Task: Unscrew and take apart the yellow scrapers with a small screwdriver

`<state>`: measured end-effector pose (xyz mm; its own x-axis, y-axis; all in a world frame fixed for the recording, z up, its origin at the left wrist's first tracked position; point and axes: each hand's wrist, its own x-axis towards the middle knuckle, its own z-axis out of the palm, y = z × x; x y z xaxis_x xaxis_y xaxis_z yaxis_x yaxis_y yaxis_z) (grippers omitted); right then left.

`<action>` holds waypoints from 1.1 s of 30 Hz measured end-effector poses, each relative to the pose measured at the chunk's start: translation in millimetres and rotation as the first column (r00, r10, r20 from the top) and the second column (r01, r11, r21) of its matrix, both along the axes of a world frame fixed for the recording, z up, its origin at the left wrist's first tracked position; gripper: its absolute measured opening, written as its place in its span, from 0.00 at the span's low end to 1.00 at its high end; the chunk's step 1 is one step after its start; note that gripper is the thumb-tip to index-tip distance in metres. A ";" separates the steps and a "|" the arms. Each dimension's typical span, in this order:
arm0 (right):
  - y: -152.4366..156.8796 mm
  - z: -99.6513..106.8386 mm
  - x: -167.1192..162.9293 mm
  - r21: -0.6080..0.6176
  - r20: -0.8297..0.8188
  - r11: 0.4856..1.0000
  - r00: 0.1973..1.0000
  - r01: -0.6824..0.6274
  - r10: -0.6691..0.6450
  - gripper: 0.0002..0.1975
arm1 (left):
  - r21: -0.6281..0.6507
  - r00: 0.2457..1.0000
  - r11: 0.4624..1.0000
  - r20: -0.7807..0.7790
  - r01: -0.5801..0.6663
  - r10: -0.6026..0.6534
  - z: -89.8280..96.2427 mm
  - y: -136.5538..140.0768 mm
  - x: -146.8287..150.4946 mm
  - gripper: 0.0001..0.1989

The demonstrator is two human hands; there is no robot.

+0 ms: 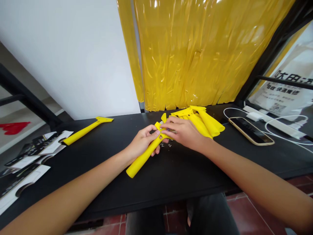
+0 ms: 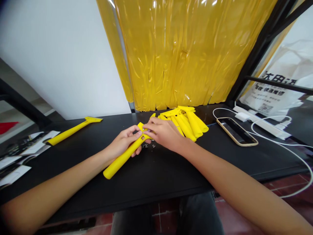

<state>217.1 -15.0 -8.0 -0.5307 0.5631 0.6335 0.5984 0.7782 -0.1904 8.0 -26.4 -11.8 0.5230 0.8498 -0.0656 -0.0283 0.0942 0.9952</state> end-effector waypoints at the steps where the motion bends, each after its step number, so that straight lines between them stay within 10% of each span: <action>1: 1.0 -2.0 0.2 0.005 0.017 1.000 1.000 0.005 -0.005 0.10 | -0.002 1.000 1.000 -0.002 -0.005 0.005 0.7 -0.7 0.3 0.13; 33: -9.4 -6.2 -12.4 -0.073 -0.040 0.988 0.990 0.134 -0.137 0.08 | 0.054 0.998 0.998 -0.053 -0.033 0.036 -6.4 -3.7 3.1 0.14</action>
<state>204.7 -24.4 -14.2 -0.4181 0.6718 0.6115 0.6871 0.6742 -0.2709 11.2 -30.1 -18.2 0.4901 0.8704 -0.0467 0.0230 0.0407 0.9989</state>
